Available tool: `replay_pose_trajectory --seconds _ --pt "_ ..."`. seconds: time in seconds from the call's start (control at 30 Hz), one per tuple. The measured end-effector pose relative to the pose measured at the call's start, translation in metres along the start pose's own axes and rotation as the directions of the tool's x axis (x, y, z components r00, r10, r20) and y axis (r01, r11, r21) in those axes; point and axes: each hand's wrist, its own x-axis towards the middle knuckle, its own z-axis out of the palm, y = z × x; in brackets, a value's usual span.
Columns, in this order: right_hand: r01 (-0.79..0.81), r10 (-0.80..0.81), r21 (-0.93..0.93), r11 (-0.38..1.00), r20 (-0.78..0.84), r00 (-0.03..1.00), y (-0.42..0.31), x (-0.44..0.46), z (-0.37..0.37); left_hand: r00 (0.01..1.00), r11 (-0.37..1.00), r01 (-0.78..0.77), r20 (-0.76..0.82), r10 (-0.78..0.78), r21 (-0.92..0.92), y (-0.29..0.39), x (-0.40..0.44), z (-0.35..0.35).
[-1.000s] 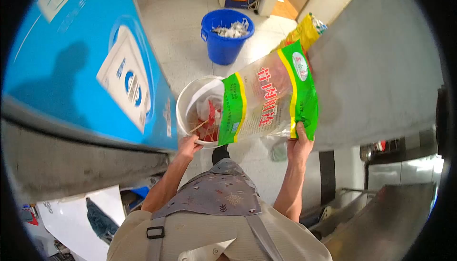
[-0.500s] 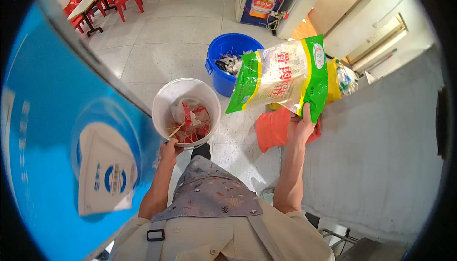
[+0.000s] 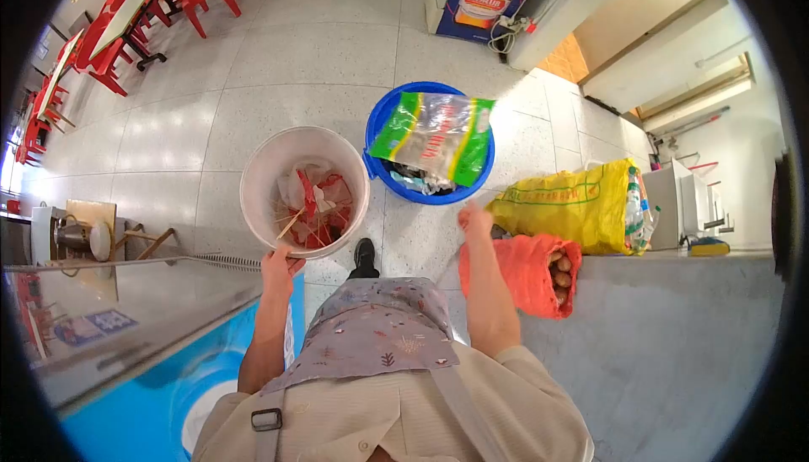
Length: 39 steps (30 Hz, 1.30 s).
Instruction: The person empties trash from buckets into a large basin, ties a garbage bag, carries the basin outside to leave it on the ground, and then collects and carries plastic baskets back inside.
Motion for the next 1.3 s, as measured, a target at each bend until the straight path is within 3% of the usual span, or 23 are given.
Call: replay_pose_trajectory --seconds 0.03,0.1,0.17,0.3,0.37,0.4,0.47,0.5,0.57,0.63,0.7,0.77,0.83,0.87,0.9,1.0,1.07,1.1,1.13,1.17,1.2,1.23,1.3 --pt "-0.058 0.066 -0.137 0.989 0.055 0.996 0.013 -0.008 0.013 1.000 1.000 -0.011 -0.019 0.011 0.017 0.011 0.004 0.011" --pt "-0.053 0.075 -0.121 0.991 0.187 0.980 0.018 -0.028 0.043 0.999 0.998 -0.040 0.001 0.040 0.049 0.029 0.017 0.037" --pt "-0.032 0.162 -0.340 0.940 0.363 0.918 0.006 -0.032 0.064 0.998 0.994 -0.068 0.022 0.067 0.082 0.044 0.026 0.069" --pt "0.009 0.127 -0.350 0.937 0.365 0.922 -0.041 -0.028 0.103 0.993 0.977 -0.110 -0.020 0.116 0.183 0.055 0.040 0.146" --pt "0.181 0.027 -0.337 0.924 0.529 0.848 -0.072 -0.018 0.116 0.992 0.967 -0.113 -0.036 0.124 0.229 0.054 0.043 0.187" --pt "0.170 0.035 -0.334 0.927 0.529 0.848 -0.088 -0.012 0.122 0.986 0.950 -0.149 -0.027 0.163 0.273 0.056 0.042 0.212" --pt "0.390 -0.089 -0.338 0.857 0.648 0.756 -0.118 -0.003 0.131 0.975 0.918 -0.201 -0.023 0.222 0.343 0.047 0.053 0.251" --pt "0.380 -0.082 -0.335 0.862 0.648 0.757 -0.128 -0.001 0.131 0.975 0.915 -0.197 -0.027 0.221 0.352 0.041 0.054 0.272" --pt "0.702 -0.316 -0.353 0.618 0.706 0.633 -0.144 0.009 0.129 0.955 0.807 -0.166 -0.112 0.275 0.567 0.024 0.055 0.323" --pt "0.696 -0.282 -0.384 0.607 0.715 0.640 -0.155 0.027 0.126 0.917 0.738 -0.233 -0.110 0.384 0.633 -0.002 0.075 0.370" --pt "0.893 -0.510 -0.322 0.315 0.736 0.445 -0.167 0.043 0.121 0.917 0.657 -0.228 -0.069 0.393 0.719 -0.013 0.081 0.416" --pt "0.875 -0.484 -0.323 0.361 0.737 0.472 -0.179 0.068 0.118 0.914 0.592 -0.263 0.000 0.406 0.762 -0.034 0.105 0.452" --pt "0.879 -0.531 -0.405 0.252 0.702 0.475 -0.192 0.088 0.117 0.901 0.528 -0.285 0.036 0.432 0.800 -0.043 0.116 0.487" --pt "0.865 -0.483 -0.452 0.218 0.720 0.498 -0.202 0.104 0.117 0.917 0.640 -0.322 0.062 0.394 0.698 -0.048 0.117 0.503" --pt "0.859 -0.480 -0.421 0.290 0.713 0.511 -0.209 0.113 0.115 0.927 0.737 -0.349 0.095 0.364 0.579 -0.050 0.115 0.512" --pt "0.830 -0.555 -0.536 0.153 0.649 0.521 -0.197 0.141 0.111 0.921 0.688 -0.382 0.189 0.342 0.618 -0.042 0.102 0.536" --pt "0.817 -0.558 -0.547 0.181 0.627 0.543 -0.199 0.169 0.109 0.949 0.382 -0.303 0.312 0.040 0.873 -0.024 0.093 0.557" --pt "0.821 -0.555 -0.542 0.180 0.633 0.540 -0.206 0.178 0.107 0.951 0.385 -0.298 0.305 0.044 0.874 -0.022 0.088 0.558" --pt "0.790 -0.472 -0.580 0.200 0.649 0.596 -0.215 0.185 0.106 0.806 0.244 -0.578 0.497 0.323 0.779 -0.022 0.078 0.555" --pt "0.756 -0.385 -0.618 0.214 0.658 0.647 -0.222 0.191 0.106 0.545 0.025 -0.774 0.645 0.535 0.633 -0.023 0.066 0.552" --pt "0.761 -0.468 -0.621 0.188 0.624 0.626 -0.215 0.198 0.107 0.583 0.103 -0.760 0.602 0.546 0.642 -0.005 0.043 0.552" --pt "0.764 -0.463 -0.617 0.189 0.630 0.624 -0.218 0.202 0.106 0.534 0.081 -0.756 0.540 0.650 0.650 0.001 0.032 0.540" --pt "0.748 -0.398 -0.620 0.239 0.640 0.658 -0.226 0.213 0.102 0.542 0.084 -0.657 0.391 0.744 0.749 0.006 0.040 0.490"
